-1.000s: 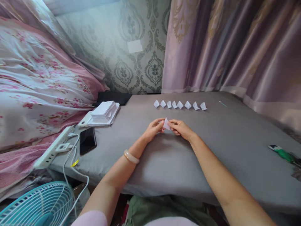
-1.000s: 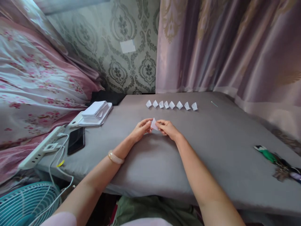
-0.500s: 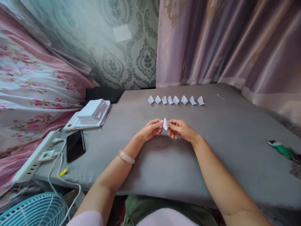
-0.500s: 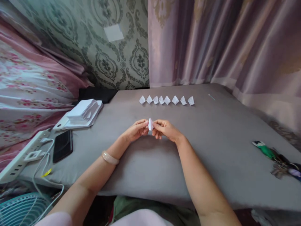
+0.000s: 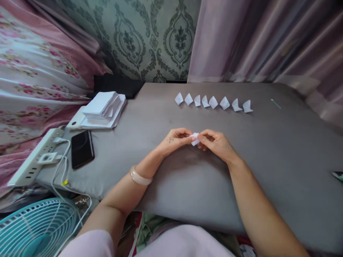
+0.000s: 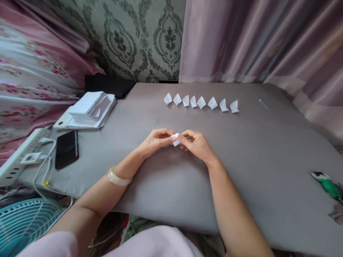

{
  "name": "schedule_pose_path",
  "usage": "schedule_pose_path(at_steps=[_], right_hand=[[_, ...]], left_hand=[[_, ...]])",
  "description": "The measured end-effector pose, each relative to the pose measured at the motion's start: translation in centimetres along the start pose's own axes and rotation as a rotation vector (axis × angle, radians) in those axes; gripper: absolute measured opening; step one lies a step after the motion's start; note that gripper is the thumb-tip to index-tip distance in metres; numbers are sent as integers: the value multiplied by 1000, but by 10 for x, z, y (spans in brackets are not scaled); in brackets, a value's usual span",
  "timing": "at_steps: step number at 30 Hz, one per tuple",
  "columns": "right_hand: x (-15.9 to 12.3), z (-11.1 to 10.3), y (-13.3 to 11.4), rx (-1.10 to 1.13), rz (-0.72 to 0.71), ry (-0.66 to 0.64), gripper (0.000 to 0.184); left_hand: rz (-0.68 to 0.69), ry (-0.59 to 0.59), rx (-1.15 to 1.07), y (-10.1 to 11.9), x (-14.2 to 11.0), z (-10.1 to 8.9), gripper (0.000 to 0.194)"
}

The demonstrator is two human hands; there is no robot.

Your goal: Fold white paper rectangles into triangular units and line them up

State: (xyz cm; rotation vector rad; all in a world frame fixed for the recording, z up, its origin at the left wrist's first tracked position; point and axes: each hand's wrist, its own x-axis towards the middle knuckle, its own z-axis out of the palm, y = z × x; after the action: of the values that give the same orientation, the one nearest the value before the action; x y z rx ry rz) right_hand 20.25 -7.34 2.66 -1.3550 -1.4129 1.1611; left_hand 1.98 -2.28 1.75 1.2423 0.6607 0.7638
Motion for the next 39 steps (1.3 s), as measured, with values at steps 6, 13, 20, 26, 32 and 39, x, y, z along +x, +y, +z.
schedule_pose_path(at_steps=[6, 13, 20, 26, 32, 39], right_hand=[[4, 15, 5, 34, -155, 266, 26], [1, 25, 3, 114, -136, 280, 29], [-1, 24, 0, 70, -75, 278, 28], [-4, 19, -4, 43, -12, 237, 31], [-6, 21, -9, 91, 12, 142, 33], [-2, 30, -2, 242, 121, 108, 36]], left_hand=[[122, 161, -130, -5, 3, 7, 29], [180, 266, -197, -5, 2, 12, 33], [128, 255, -187, -5, 1, 11, 32], [30, 167, -121, 0, -2, 11, 30], [24, 182, -74, 1, -3, 9, 27], [-102, 245, -118, -2, -1, 5, 26]])
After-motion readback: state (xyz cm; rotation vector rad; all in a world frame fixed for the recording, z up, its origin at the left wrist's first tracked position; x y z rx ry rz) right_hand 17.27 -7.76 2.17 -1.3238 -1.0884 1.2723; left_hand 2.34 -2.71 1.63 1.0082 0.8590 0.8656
